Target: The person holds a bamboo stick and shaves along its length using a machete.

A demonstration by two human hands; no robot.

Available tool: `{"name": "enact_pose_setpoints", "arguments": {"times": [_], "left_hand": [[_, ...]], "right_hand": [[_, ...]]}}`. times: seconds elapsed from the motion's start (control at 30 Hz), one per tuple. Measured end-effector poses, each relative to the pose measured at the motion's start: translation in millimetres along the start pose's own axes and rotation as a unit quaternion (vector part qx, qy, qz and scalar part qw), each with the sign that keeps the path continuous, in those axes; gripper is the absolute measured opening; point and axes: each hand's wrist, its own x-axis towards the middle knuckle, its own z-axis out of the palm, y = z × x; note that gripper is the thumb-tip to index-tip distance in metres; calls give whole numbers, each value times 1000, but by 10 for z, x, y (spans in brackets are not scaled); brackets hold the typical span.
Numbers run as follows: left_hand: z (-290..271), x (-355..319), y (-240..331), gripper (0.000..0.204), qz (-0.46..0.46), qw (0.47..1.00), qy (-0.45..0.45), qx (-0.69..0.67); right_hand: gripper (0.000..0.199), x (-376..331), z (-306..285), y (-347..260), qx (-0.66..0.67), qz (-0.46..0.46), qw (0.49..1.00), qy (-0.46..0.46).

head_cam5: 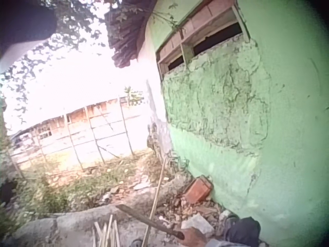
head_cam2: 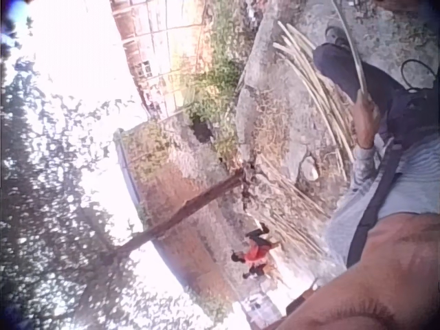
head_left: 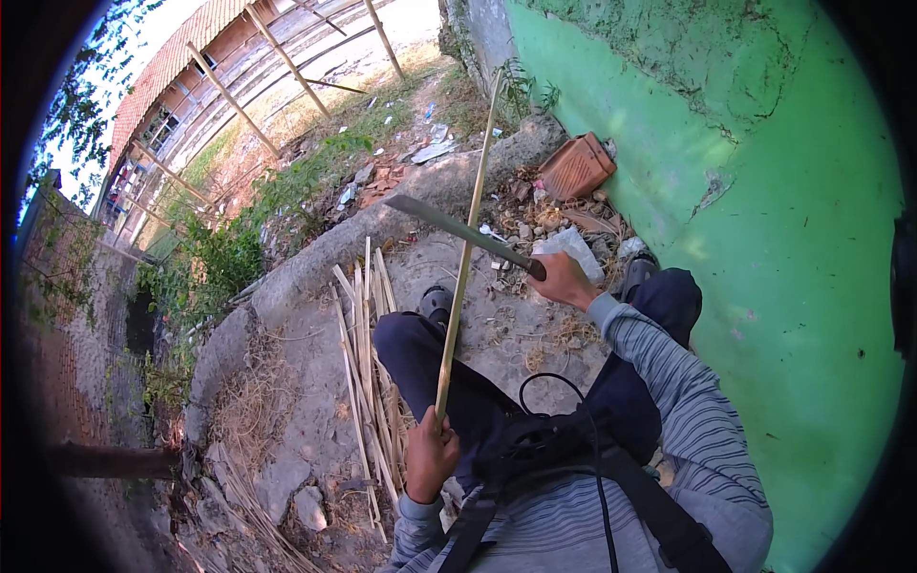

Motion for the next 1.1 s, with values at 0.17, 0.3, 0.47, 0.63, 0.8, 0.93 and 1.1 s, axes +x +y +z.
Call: {"name": "enact_pose_setpoints", "arguments": {"times": [0.17,0.3,0.47,0.63,0.8,0.93,1.1], "left_hand": [[2,128,-2,10,-14,1000,-14,-15],[-88,43,77,12,-43,996,-55,-50],[-43,52,121,20,-68,986,-85,-123],[42,209,71,27,-72,963,-128,-227],[-3,156,105,36,-156,896,-185,-373],[79,100,32,38,-179,874,-198,-407],[-57,264,233,37,-171,864,-208,-425]], "right_hand": [[21,-360,78,-627,-16,-105,990,-90],[19,47,32,-152,-25,-7,999,21],[19,-124,-8,-329,37,-28,999,1],[21,-539,89,-638,-16,-109,990,-85],[20,-168,-45,-281,14,11,1000,9],[19,-206,-99,-222,40,27,999,9],[16,-546,-52,-599,21,-102,993,-58]]}}
